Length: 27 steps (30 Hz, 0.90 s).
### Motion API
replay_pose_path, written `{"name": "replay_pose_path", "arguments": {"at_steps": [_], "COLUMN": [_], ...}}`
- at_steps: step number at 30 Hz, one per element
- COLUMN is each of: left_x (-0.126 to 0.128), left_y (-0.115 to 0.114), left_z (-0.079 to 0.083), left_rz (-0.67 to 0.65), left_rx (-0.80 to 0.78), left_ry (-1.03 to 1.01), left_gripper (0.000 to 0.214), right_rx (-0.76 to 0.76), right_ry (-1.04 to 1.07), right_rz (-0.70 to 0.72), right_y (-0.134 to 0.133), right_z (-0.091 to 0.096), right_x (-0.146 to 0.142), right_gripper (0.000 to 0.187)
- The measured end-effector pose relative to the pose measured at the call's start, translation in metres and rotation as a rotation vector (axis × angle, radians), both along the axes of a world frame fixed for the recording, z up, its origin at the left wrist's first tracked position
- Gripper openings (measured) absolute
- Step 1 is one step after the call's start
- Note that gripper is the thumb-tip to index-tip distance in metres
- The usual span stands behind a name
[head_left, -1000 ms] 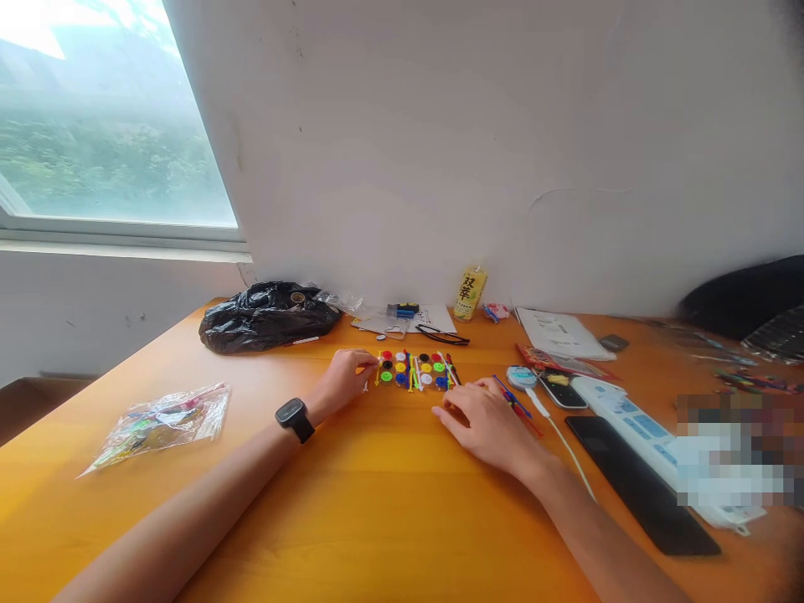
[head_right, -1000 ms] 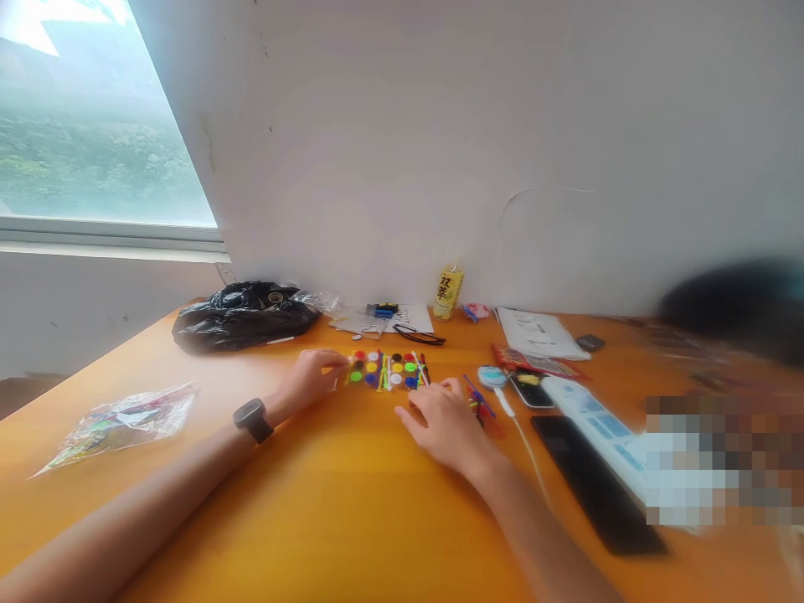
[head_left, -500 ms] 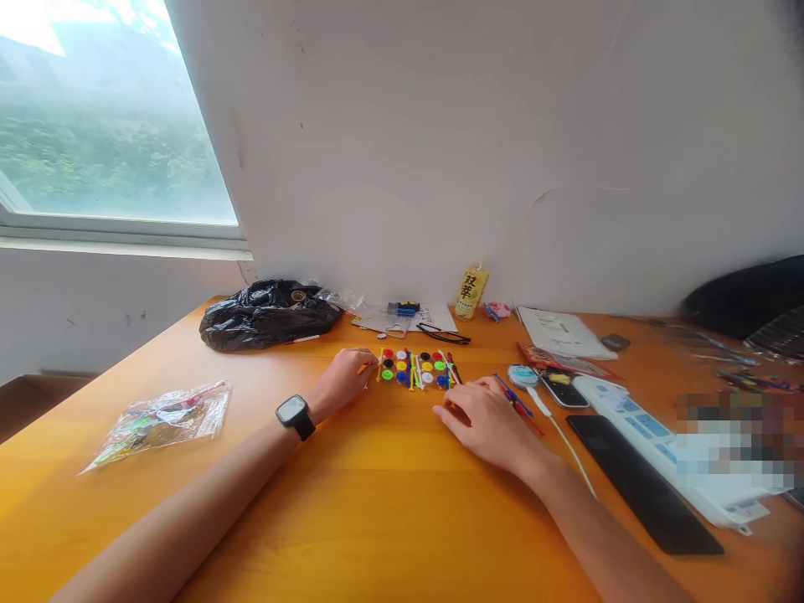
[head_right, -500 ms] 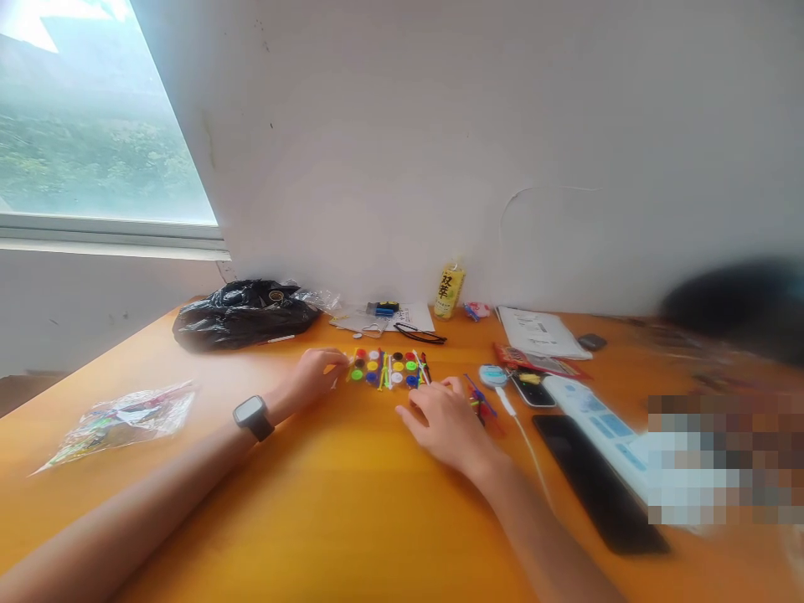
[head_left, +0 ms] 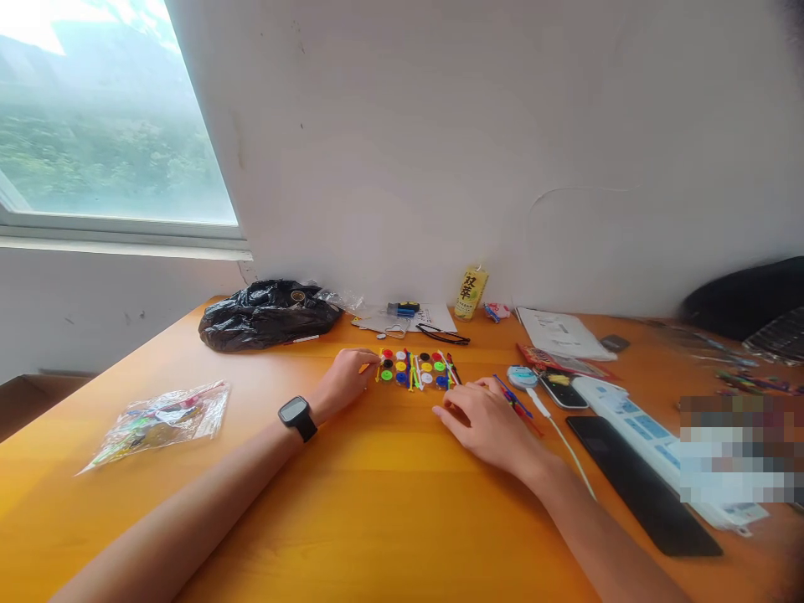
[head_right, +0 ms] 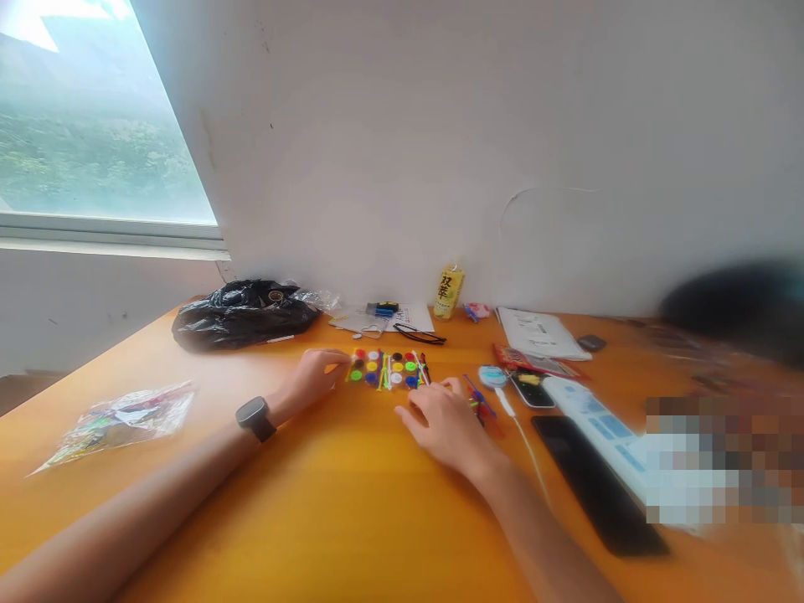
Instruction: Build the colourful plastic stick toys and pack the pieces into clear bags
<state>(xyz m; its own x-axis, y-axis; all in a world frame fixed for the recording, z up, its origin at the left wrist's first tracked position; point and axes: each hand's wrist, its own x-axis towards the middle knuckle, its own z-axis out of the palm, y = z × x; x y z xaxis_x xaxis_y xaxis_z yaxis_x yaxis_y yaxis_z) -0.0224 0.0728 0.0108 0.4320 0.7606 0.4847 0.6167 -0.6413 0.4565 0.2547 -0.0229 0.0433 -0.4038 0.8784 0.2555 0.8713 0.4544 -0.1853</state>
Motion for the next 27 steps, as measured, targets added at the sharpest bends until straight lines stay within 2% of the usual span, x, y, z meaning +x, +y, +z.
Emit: {"name": "replay_pose_path", "arguments": {"at_steps": [18, 27], "left_x": [-0.002, -0.004], "left_y": [0.011, 0.009], "left_z": [-0.011, -0.007], "left_rz": [-0.002, 0.030], "left_rx": [0.021, 0.010], "left_ry": [0.009, 0.017], "left_gripper": [0.023, 0.024], "right_rx": [0.002, -0.002], "right_ry": [-0.004, -0.001], "right_rz": [0.012, 0.007], "right_y": [0.002, 0.001], "right_z": [-0.002, -0.001], "right_x": [-0.001, -0.001], "right_gripper": [0.034, 0.033]}}
